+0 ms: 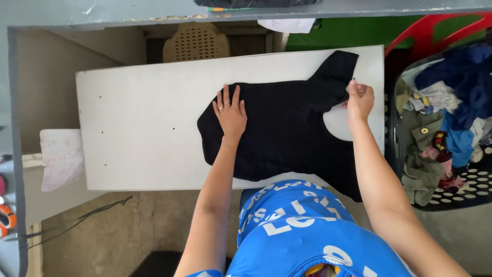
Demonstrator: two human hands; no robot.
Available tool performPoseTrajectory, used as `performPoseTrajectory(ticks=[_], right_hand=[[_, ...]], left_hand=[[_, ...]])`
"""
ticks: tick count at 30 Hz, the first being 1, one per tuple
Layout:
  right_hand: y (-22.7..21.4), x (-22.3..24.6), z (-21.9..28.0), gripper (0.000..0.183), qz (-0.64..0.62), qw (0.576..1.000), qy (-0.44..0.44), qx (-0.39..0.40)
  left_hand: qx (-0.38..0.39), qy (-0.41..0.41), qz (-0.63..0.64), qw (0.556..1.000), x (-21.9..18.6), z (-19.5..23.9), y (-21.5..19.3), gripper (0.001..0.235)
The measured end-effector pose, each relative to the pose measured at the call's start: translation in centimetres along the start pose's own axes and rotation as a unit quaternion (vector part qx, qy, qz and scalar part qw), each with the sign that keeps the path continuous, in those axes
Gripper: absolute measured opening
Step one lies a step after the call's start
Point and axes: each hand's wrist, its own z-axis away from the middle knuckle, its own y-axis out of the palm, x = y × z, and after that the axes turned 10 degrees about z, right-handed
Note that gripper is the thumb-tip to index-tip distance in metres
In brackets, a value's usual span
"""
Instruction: The person folds a red t-shirt, a neon yellow t-shirt, and a black t-shirt one by one on a white folding board. Each shirt is smoothed, folded into a compact rectangle, and placed on a shelf above the board.
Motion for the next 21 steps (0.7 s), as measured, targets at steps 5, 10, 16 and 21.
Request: performPoseTrajectory(ticks=[5, 10, 16, 21], right_hand=[[1.8, -5.7, -9.4, 0.036, 0.069, 0.974, -0.203, -0.071], [2.7, -3.6, -14.0, 0.049, 0.312, 0.805, -0.496, -0.094], [-1.0, 6.6, -8.4, 0.030, 0.254, 0.888, -0.322, 0.207], [-3.9, 9.8, -7.8, 0.020, 0.151, 0.908, -0.229, 0.316]], left_hand=[[-0.064, -0.055, 0.074, 0.994, -5.9, -3.0, 1.4, 0.053], [-0.006, 0.142, 0.240, 0.960, -14.4, -7.8, 5.2, 0.041], [0.062, 0.267, 0.370, 0.887, -21.4, -14.7, 4.9, 0.071], [0.280, 0.237, 0.306, 0.878, -20.2, -18.4, 8.2, 0.048]])
